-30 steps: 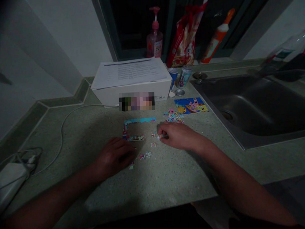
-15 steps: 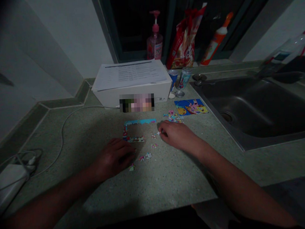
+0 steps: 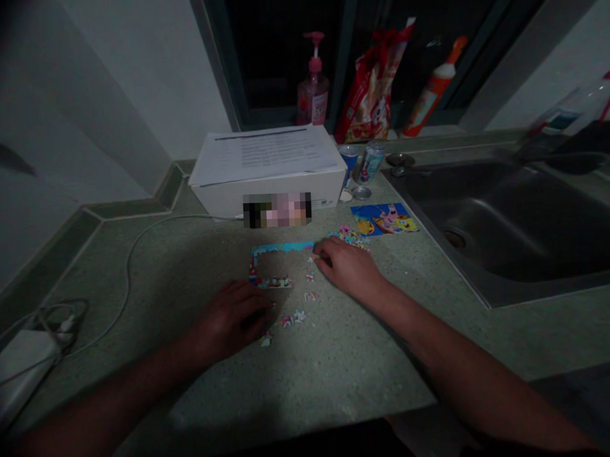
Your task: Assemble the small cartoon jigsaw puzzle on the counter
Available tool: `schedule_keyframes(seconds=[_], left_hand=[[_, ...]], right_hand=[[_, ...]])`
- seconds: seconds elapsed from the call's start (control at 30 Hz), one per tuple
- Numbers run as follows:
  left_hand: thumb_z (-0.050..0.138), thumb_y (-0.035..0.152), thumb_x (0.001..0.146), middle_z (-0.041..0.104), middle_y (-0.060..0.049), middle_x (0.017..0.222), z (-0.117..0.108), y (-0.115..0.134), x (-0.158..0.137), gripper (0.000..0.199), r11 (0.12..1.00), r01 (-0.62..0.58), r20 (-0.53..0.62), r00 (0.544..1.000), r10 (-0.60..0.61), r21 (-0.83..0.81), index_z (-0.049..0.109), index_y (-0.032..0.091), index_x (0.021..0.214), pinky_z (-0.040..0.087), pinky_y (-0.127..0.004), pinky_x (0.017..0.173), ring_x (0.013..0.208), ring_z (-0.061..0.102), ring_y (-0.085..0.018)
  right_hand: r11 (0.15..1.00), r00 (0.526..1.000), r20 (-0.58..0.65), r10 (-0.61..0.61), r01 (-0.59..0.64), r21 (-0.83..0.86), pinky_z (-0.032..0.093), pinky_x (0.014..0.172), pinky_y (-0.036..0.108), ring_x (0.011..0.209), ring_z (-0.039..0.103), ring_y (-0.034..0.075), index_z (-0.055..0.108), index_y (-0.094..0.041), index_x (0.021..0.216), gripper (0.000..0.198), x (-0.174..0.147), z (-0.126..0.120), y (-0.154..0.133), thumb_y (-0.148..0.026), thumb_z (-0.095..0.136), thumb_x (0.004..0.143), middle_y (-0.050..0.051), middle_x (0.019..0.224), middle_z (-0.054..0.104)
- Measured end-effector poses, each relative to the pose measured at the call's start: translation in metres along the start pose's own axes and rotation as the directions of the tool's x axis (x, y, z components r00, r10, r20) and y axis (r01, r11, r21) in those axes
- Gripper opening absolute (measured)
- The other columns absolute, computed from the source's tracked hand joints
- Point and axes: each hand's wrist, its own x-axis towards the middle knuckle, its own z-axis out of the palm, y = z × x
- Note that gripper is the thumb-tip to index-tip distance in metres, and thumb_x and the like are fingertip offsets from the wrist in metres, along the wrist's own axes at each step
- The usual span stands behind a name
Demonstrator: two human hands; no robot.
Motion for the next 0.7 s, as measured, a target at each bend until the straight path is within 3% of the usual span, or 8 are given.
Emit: schedule_keyframes(seconds=[0.2, 0.4, 0.7], left_hand=[[0.07, 0.022, 0.099, 0.08, -0.006, 0.102, -0.0001, 0.0004, -0.0006, 0.011, 0.999, 0.033, 0.012, 0.999, -0.033, -0.013, 0.074, 0.027, 0.109, 0.06, -0.048, 0.084, 0.092, 0.074, -0.026], [0.068, 0.023, 0.101, 0.079, -0.005, 0.1, -0.0004, 0.0011, 0.0008, 0.01, 1.0, 0.023, 0.006, 1.0, -0.023, -0.017, 0.074, 0.027, 0.107, 0.06, -0.048, 0.082, 0.091, 0.073, -0.026], [0.069, 0.022, 0.1, 0.079, -0.006, 0.1, 0.0012, -0.0005, -0.0004, 0.01, 1.0, 0.009, -0.015, 1.0, -0.009, -0.014, 0.073, 0.025, 0.108, 0.061, -0.047, 0.082, 0.091, 0.073, -0.025]], right_hand=[[1.0, 1.0, -0.019, -0.015, 0.015, 0.001, 0.053, 0.076, 0.038, 0.097, 0.074, 0.028, 0.074, -0.022, 0.11, 0.018, 0.001, 0.0032, 0.0034, -0.032, 0.059, 0.106, 0.01, 0.111, 0.077], [0.996, 0.997, 0.002, -0.08, 0.08, -0.03, 0.056, 0.083, 0.039, 0.101, 0.074, 0.027, 0.077, -0.024, 0.12, 0.024, 0.0001, 0.0027, -0.0003, -0.028, 0.056, 0.108, 0.011, 0.119, 0.077], [1.0, 1.0, 0.002, -0.015, 0.015, -0.005, 0.054, 0.081, 0.038, 0.099, 0.075, 0.027, 0.073, -0.022, 0.114, 0.017, 0.0018, 0.0004, 0.0012, -0.028, 0.06, 0.105, 0.011, 0.114, 0.077]])
